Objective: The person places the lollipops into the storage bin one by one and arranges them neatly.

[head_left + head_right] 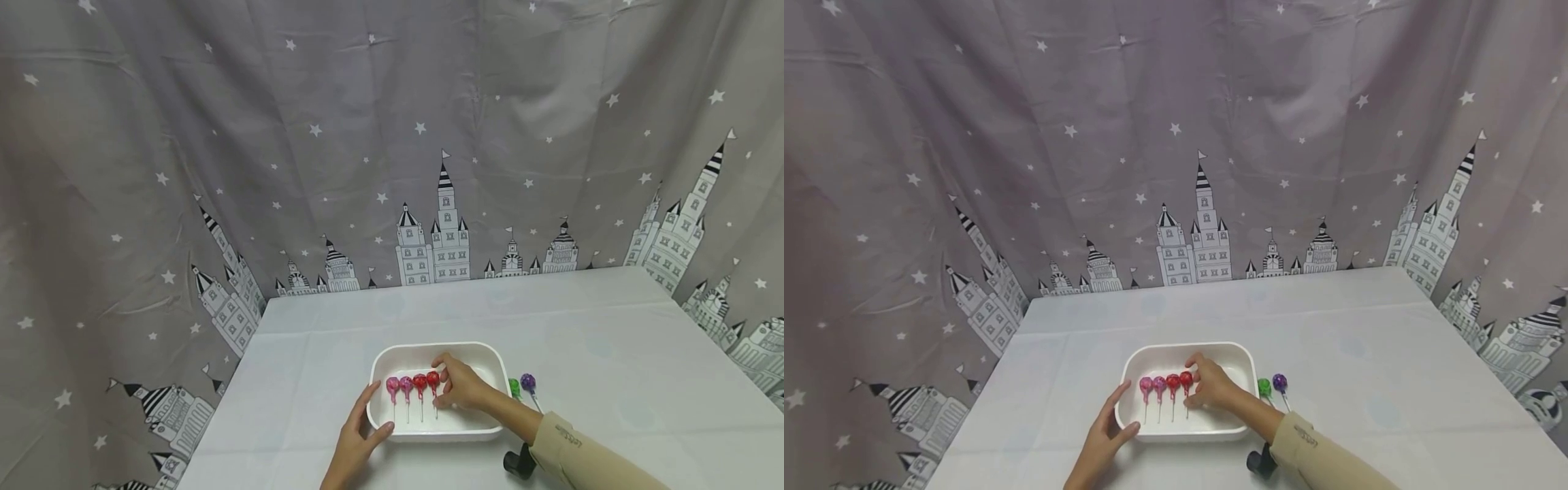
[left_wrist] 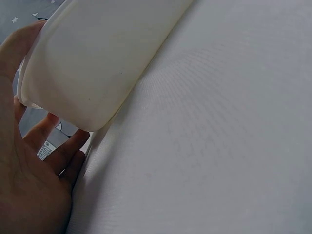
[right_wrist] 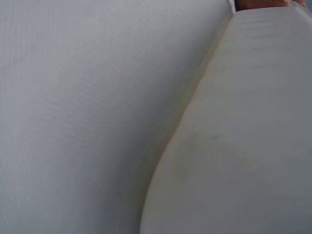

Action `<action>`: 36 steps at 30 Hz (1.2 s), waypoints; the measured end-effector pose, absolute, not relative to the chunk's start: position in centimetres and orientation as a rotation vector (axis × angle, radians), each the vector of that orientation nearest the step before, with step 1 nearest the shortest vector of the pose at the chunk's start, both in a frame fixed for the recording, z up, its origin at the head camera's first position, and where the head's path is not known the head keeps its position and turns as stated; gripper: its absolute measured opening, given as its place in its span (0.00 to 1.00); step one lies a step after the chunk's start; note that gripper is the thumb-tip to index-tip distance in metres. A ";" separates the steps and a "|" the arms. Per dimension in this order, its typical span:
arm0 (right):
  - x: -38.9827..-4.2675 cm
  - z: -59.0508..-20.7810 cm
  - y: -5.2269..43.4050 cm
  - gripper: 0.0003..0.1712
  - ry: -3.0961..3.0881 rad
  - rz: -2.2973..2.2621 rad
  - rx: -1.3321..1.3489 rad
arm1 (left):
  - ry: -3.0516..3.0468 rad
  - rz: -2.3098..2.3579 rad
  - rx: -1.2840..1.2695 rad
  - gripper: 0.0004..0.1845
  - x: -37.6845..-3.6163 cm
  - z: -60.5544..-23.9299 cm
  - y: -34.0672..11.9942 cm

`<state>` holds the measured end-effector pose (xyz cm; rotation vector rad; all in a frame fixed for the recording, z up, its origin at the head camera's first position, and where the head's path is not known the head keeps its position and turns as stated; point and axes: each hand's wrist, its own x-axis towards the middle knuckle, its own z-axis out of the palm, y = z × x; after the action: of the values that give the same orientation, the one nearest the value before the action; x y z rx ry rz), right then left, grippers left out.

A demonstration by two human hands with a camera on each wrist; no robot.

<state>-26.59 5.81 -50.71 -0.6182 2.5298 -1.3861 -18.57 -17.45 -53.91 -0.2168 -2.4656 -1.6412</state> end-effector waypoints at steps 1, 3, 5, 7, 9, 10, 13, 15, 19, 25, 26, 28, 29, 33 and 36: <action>-26.6 -50.6 5.8 0.36 2.528 -1.397 -0.611 | -2.462 -1.645 -0.214 0.37 -18.6 -53.9 -17.5; -26.6 -50.5 5.9 0.36 2.534 -1.415 -0.599 | -2.463 -1.641 -0.224 0.37 -18.6 -53.8 -17.5; -26.6 -50.4 6.0 0.36 2.535 -1.436 -0.574 | -2.467 -1.636 -0.228 0.37 -18.7 -53.8 -17.6; -26.5 -50.3 6.2 0.36 2.533 -1.458 -0.543 | -2.475 -1.627 -0.235 0.37 -18.7 -53.7 -17.5; -26.4 -50.3 6.3 0.36 2.523 -1.495 -0.507 | -2.479 -1.615 -0.246 0.37 -18.6 -53.5 -17.6; -26.4 -50.2 6.4 0.35 2.519 -1.514 -0.494 | -2.476 -1.613 -0.250 0.37 -18.6 -53.5 -17.5; -26.1 -49.9 6.7 0.34 2.532 -1.562 -0.475 | -2.473 -1.619 -0.251 0.37 -18.6 -53.4 -17.5; -25.9 -49.4 7.0 0.33 2.563 -1.573 -0.471 | -2.463 -1.637 -0.246 0.37 -18.6 -53.4 -17.5; -25.5 -47.6 8.0 0.31 2.622 -1.568 -0.464 | -2.453 -1.659 -0.236 0.37 -18.6 -53.4 -17.5; -24.9 -44.6 10.7 0.28 2.697 -1.561 -0.391 | -2.455 -1.663 -0.233 0.37 -18.6 -53.6 -17.4; -24.8 -44.2 11.3 0.27 2.716 -1.554 -0.366 | -2.457 -1.662 -0.230 0.37 -18.6 -53.6 -17.4; -24.8 -43.6 12.7 0.25 2.730 -1.554 -0.331 | -2.462 -1.660 -0.220 0.37 -18.6 -53.7 -17.4; -24.8 -43.4 13.4 0.25 2.729 -1.562 -0.309 | -2.463 -1.661 -0.214 0.37 -18.6 -53.7 -17.4; -24.9 -43.4 16.2 0.24 2.722 -1.596 -0.216 | -2.460 -1.666 -0.203 0.37 -18.5 -53.9 -17.5; -24.9 -43.9 18.0 0.25 2.729 -1.604 -0.126 | -2.456 -1.664 -0.213 0.37 -18.5 -53.9 -17.6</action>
<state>-24.95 18.03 -43.95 -0.1261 2.7291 -1.6041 -18.54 -17.59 -53.93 -0.2135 -2.4556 -1.6643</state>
